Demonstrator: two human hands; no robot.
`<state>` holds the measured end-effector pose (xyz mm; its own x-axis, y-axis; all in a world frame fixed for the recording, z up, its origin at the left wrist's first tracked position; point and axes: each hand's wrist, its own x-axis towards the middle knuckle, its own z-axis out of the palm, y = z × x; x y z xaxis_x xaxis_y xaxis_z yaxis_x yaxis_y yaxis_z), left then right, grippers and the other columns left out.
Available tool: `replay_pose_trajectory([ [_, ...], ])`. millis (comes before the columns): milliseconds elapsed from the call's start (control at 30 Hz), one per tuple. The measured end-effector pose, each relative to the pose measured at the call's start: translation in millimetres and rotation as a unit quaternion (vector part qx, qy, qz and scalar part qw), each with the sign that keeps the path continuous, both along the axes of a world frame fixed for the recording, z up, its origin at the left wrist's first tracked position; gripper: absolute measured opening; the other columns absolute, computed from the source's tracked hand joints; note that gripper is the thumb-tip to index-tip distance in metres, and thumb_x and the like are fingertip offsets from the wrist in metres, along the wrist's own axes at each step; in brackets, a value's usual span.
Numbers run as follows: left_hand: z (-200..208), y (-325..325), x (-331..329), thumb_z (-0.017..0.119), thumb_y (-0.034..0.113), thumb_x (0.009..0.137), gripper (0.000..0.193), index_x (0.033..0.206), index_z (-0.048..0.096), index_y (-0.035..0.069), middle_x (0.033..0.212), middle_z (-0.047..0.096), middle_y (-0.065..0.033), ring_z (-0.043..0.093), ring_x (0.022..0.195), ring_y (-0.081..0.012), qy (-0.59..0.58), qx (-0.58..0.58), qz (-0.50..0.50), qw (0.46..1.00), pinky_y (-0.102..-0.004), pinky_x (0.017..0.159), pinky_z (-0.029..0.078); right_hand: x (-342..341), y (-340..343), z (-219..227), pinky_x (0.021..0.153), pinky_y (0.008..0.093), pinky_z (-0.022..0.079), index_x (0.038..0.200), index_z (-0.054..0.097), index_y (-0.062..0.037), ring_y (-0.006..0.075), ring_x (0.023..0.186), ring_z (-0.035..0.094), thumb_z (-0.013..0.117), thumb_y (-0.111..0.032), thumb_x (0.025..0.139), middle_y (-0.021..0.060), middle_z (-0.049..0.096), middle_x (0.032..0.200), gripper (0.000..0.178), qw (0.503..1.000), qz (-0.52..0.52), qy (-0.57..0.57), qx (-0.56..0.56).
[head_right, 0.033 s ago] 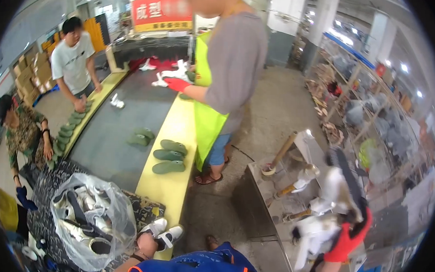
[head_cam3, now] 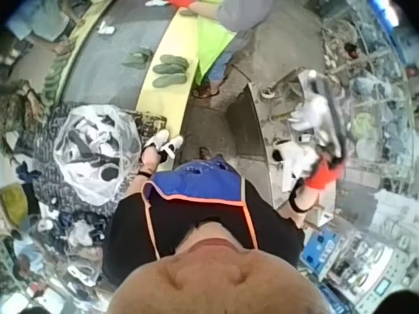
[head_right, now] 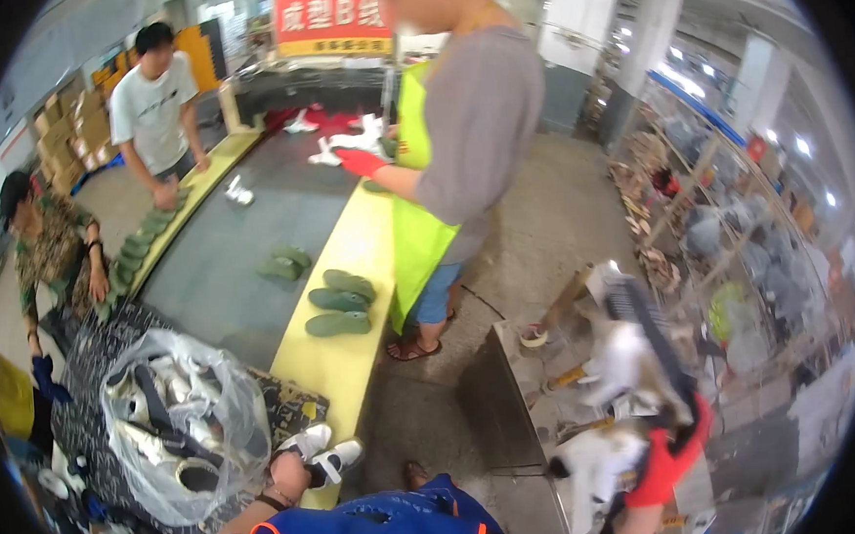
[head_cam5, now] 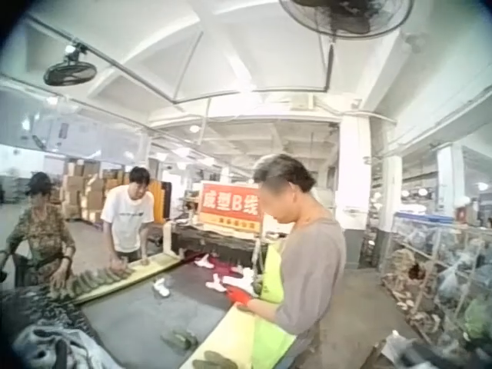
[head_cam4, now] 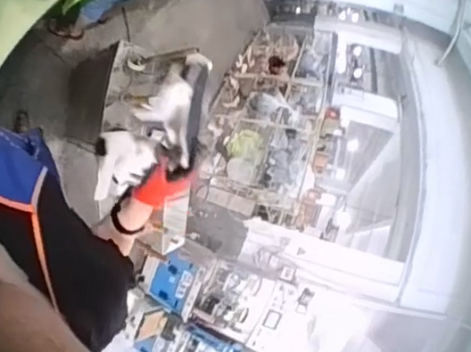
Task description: The recorder extracts shoes from a plastic bag and places them onto industrial shoe lasts for shaping or drying on a production line.
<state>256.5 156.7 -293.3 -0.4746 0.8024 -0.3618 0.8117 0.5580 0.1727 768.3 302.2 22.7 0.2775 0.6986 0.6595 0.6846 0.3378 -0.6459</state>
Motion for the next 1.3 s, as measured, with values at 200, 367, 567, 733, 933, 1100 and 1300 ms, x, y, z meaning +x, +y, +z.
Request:
replay_pose_trajectory([
  [200, 14, -8, 6, 0.065, 0.013, 0.072, 0.018, 0.086, 0.074, 0.008, 0.089, 0.07, -0.0165, 0.069, 0.085, -0.0313, -0.017, 0.011, -0.021, 1.0, -0.0421, 0.077, 0.055, -191, 122, -78, 0.09, 0.0446, 0.049, 0.123, 0.06, -0.0182, 0.0356, 0.105, 0.062, 0.067, -0.042, 0.079, 0.0141, 0.067, 0.112, 0.05, 0.772, 0.242, -0.392, -0.439],
  [367, 13, -7, 7, 0.064, 0.013, 0.075, 0.017, 0.088, 0.075, 0.01, 0.09, 0.071, -0.0145, 0.069, 0.086, -0.0307, -0.029, 0.022, -0.027, 0.999, -0.0418, 0.078, 0.055, -371, 174, -115, 0.095, 0.0384, 0.047, 0.13, 0.055, -0.0116, 0.0314, 0.113, 0.059, 0.067, -0.042, 0.082, 0.0165, 0.063, 0.121, 0.058, 0.744, 0.401, -0.364, -0.392],
  [567, 1, -10, 5, 0.065, 0.012, 0.074, 0.016, 0.086, 0.074, 0.007, 0.089, 0.071, -0.0165, 0.07, 0.086, -0.0328, -0.065, 0.077, -0.011, 0.995, -0.0437, 0.077, 0.055, -552, 201, -80, 0.069, 0.0317, 0.047, 0.135, 0.049, -0.0089, 0.0184, 0.078, 0.059, 0.074, -0.034, 0.083, 0.0098, 0.064, 0.096, 0.063, 0.832, 0.449, 0.025, -0.324],
  [733, -4, -9, -1, 0.067, 0.015, 0.071, 0.015, 0.082, 0.075, 0.008, 0.082, 0.07, -0.0167, 0.069, 0.079, -0.0328, -0.065, 0.052, -0.033, 0.996, -0.0427, 0.072, 0.055, -567, 207, -96, 0.099, 0.0394, 0.043, 0.142, 0.04, -0.0104, 0.0315, 0.118, 0.053, 0.066, -0.034, 0.089, 0.0186, 0.044, 0.137, 0.063, 0.868, 0.413, 0.035, -0.274],
  [933, 20, -7, 1, 0.072, 0.025, 0.07, 0.025, 0.085, 0.074, 0.004, 0.087, 0.07, -0.0204, 0.069, 0.084, -0.0355, -0.121, 0.008, 0.029, 0.992, -0.0429, 0.076, 0.054, -411, 122, -185, 0.096, 0.0336, 0.044, 0.124, 0.056, -0.0032, 0.0201, 0.11, 0.056, 0.066, -0.023, 0.091, 0.0113, 0.061, 0.12, 0.04, 0.773, 0.487, 0.07, -0.4],
  [1100, 35, 22, 4, 0.068, 0.035, 0.07, 0.037, 0.081, 0.071, -0.001, 0.08, 0.069, -0.0215, 0.069, 0.08, -0.0349, -0.238, 0.031, 0.095, 0.966, -0.0419, 0.075, 0.055, -261, 44, -279, 0.095, 0.0338, 0.047, 0.128, 0.056, -0.0039, 0.0226, 0.108, 0.061, 0.076, -0.03, 0.082, 0.0138, 0.065, 0.118, 0.057, 0.68, 0.393, -0.056, -0.617],
  [1300, 108, 117, 69, 0.062, 0.028, 0.075, 0.033, 0.086, 0.069, -0.002, 0.089, 0.067, -0.0283, 0.065, 0.086, -0.0443, -0.23, 0.118, -0.004, 0.966, -0.0494, 0.08, 0.053, -260, 15, -182, 0.104, 0.0423, 0.042, 0.141, 0.04, -0.0086, 0.0401, 0.126, 0.047, 0.08, -0.036, 0.07, 0.0237, 0.043, 0.139, 0.087, 0.838, 0.368, -0.114, -0.388],
])
